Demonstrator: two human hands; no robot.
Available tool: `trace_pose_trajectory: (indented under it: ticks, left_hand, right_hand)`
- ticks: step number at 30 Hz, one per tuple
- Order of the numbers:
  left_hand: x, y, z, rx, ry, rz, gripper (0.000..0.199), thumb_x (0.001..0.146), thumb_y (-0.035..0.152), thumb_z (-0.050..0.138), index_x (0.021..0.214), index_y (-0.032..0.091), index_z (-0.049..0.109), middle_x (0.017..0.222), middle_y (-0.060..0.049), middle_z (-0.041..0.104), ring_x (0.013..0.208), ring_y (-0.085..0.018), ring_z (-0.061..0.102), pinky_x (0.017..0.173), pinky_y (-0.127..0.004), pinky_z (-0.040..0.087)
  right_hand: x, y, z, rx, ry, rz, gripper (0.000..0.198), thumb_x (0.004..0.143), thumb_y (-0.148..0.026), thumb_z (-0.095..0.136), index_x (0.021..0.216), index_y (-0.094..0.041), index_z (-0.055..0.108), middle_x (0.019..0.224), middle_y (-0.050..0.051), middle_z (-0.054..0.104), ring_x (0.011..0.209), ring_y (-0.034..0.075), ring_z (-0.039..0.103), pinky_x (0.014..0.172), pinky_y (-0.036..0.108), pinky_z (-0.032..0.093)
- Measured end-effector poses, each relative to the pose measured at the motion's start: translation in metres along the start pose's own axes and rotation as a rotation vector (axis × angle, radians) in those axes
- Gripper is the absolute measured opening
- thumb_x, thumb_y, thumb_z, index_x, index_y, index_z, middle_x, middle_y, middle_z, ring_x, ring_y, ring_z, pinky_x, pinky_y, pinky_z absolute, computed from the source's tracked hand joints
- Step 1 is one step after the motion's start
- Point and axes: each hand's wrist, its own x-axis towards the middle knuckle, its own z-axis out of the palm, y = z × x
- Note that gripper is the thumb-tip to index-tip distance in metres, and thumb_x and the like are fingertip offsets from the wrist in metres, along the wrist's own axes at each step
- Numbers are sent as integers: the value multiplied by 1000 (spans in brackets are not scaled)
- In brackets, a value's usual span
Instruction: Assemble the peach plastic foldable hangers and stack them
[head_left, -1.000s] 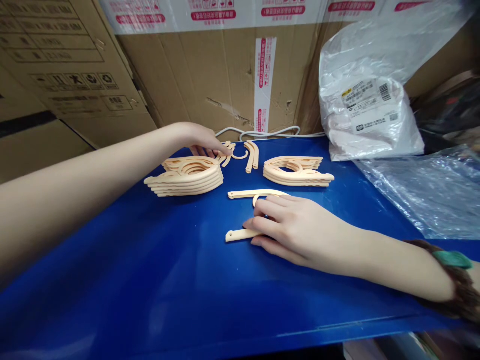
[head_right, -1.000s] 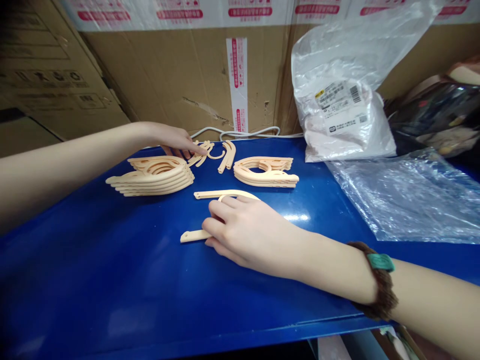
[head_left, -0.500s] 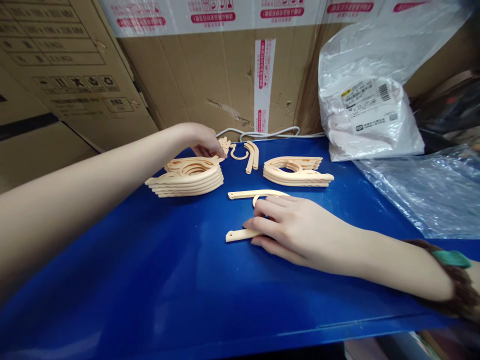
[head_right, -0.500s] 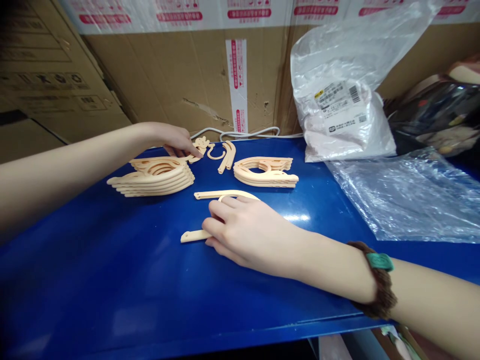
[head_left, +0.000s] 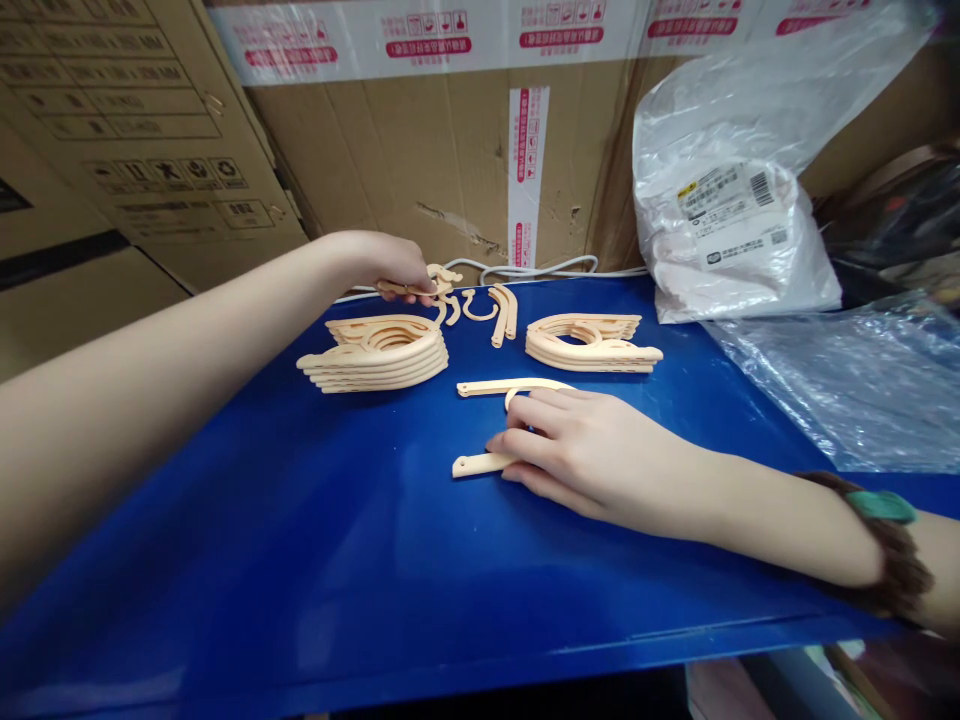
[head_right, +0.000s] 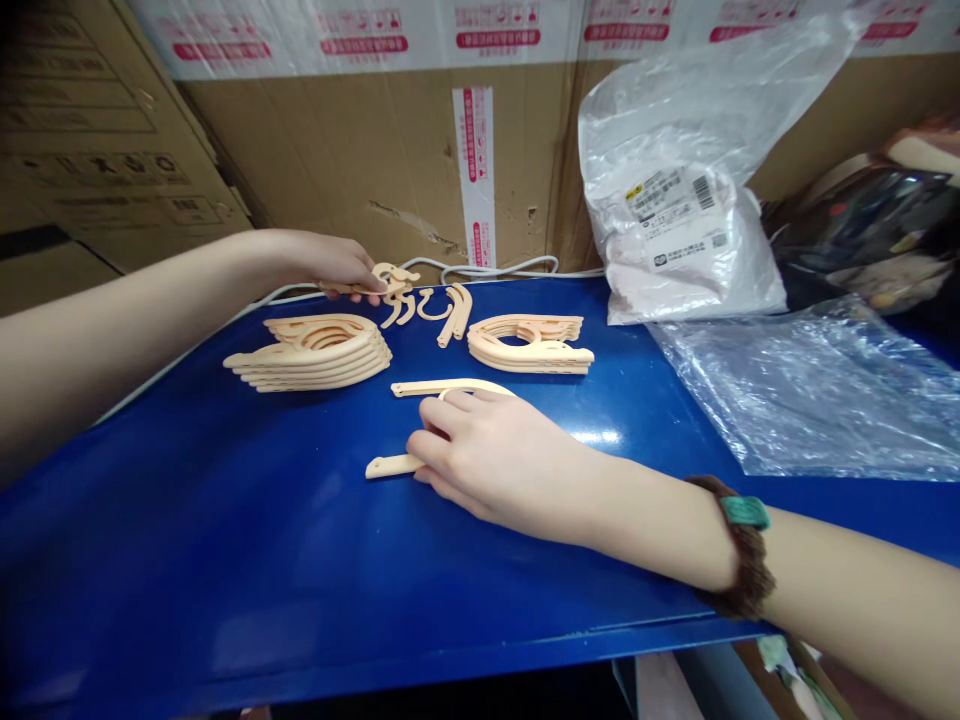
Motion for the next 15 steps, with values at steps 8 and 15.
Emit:
trace_pose_trajectory:
  ticks: [8,15]
  left_hand:
    - [-73,19,-23,-6,510,76,38,85,41,41,91,9,60,75,0,51,71,-10,48,68,-27,28]
    - [-166,51,47,-47,747,217,28,96,45,32,87,23,48,73,1,50,63,-14,48,59,-28,29]
  right_hand:
    - [-2,1,2,-65,41,-4,26,101,-23,38,99,-13,62,97,8,61,79,16,56,70,28,43]
    - [-2,11,-14,-223,43,81,27,101,-24,36,101,-12,60,96,10,62,82,21,61,73,33,46]
